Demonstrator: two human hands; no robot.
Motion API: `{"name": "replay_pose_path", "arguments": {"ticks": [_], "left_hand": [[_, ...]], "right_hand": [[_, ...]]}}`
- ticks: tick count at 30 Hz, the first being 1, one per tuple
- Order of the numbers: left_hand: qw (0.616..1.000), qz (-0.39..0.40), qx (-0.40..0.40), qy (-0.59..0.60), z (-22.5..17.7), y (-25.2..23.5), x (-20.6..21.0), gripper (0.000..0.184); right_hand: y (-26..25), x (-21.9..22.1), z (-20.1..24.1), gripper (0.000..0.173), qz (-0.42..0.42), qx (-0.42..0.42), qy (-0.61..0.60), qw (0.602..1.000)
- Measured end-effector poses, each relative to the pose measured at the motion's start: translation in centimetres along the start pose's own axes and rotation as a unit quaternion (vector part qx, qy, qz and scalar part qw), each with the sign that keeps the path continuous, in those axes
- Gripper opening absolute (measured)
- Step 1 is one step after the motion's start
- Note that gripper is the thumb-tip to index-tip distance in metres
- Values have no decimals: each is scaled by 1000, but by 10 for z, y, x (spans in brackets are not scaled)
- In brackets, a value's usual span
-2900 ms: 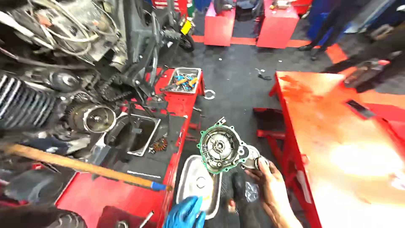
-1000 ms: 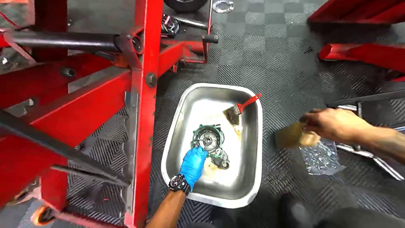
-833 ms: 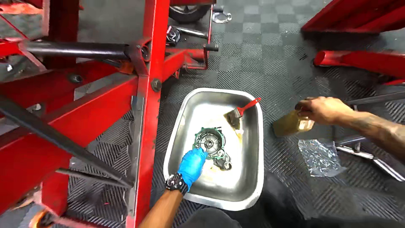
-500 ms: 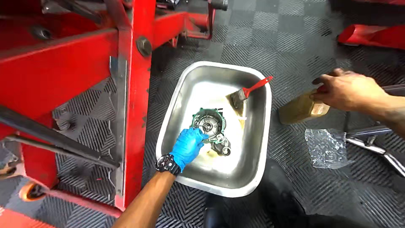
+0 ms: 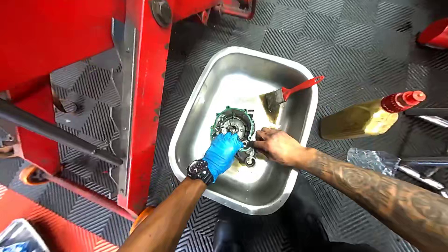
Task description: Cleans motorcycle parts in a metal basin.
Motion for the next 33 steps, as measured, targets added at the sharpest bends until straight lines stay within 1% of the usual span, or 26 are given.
{"name": "replay_pose_path", "arguments": {"ticks": [3,5,10,14,16,20,24,27,29,33], "left_hand": [[999,-47,15,13,1,5,1,19],[999,-47,4,16,3,8,3,19],[999,-40,-13,20,-3,9,-2,19],[998,-64,-7,25,-5,11,-7,13],[997,-67,-10,30,-4,12,-7,15],[995,-97,8,32,3,14,-2,14],[996,-89,7,24,0,18,0,15],[998,-64,-2,26,-3,17,-2,11],[999,-40,-19,23,-6,15,-5,9],[997,24,-71,21,-6,10,-5,7]], "right_hand": [[-9,4,2,11,6,-32,17,999],[-14,6,4,10,6,-46,7,999],[-20,13,0,9,-13,-33,-58,998],[-19,15,-1,14,-37,-44,-76,995],[-18,14,-1,15,-47,-48,-77,995],[-17,14,-1,16,-65,-48,-76,994],[-15,19,-1,17,-68,-47,-93,992],[-11,15,2,15,-71,-43,-106,991],[-7,6,6,11,-82,-42,-113,989],[-7,3,11,8,-67,-24,-107,992]]}}
Point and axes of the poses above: each hand's wrist, its own y-axis away from the middle knuckle, its own x-axis out of the palm, z = x × y, the point moved 7 cm from there along -y, towards the middle knuckle, and after that the axes turned 14 degrees about y, right-handed, at the moved point
